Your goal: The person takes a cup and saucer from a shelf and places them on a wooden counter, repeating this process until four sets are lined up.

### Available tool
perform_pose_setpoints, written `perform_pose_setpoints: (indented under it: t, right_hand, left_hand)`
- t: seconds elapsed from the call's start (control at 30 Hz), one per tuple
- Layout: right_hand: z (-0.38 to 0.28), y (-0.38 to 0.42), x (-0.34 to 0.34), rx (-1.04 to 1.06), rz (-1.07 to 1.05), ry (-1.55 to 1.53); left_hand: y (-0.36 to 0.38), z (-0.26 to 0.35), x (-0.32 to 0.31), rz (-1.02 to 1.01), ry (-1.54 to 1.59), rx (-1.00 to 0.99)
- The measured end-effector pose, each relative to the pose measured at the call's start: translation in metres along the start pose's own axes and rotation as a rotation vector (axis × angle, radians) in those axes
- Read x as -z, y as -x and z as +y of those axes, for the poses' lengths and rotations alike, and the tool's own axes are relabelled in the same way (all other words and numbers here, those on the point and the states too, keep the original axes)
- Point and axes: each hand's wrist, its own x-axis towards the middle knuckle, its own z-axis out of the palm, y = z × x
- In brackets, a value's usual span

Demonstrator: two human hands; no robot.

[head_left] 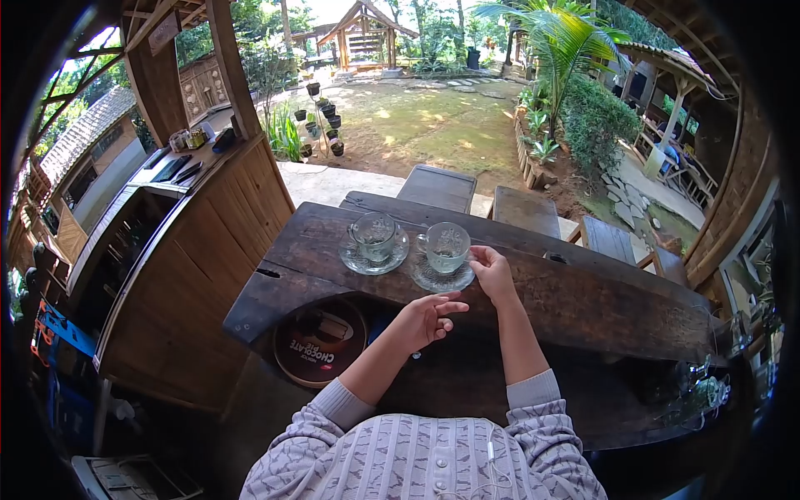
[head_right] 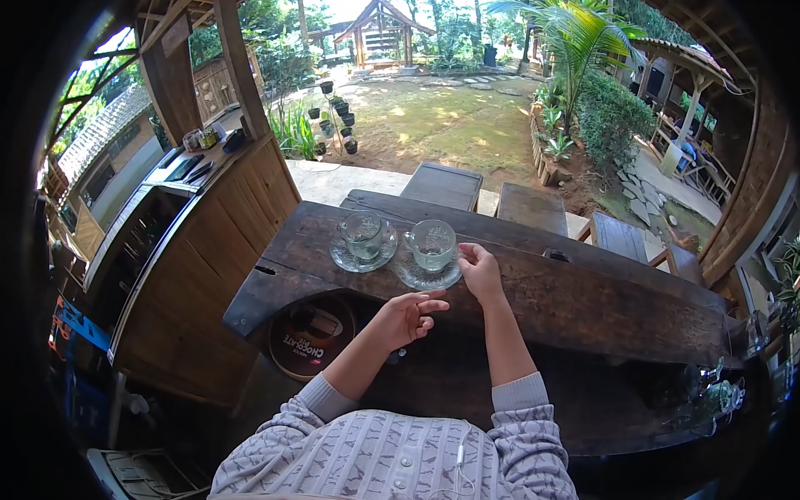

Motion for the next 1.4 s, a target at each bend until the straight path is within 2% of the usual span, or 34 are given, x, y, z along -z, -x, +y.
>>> perform_pose_setpoints:
  t: [0.3, 0.97, 1.23, 1.37, 1.4]
  right_hand:
    - [0.005, 0.003, 0.000, 0.021, 0.004, -0.030]
    - [-0.003, 0.008, 0.004, -0.024, -0.006, -0.029]
    - [-0.013, 0.022, 0.004, 0.016, 0.129, 0.082]
    - [-0.032, 0.048, 0.002, 0.033, 0.193, 0.184]
    - [-0.039, 0.057, -0.002, 0.128, 0.229, 0.156]
  left_hand:
    - [-0.007, -0.006, 0.005, 0.084, -0.135, 0.044]
    - [-0.009, -0.008, -0.003, 0.078, -0.152, 0.024]
    - [-0.005, -0.012, -0.010, 0.112, -0.204, 0.033]
    - [0.003, -0.013, -0.022, 0.146, -0.279, -0.041]
    - [0.007, -0.013, -0.025, 0.145, -0.273, -0.066]
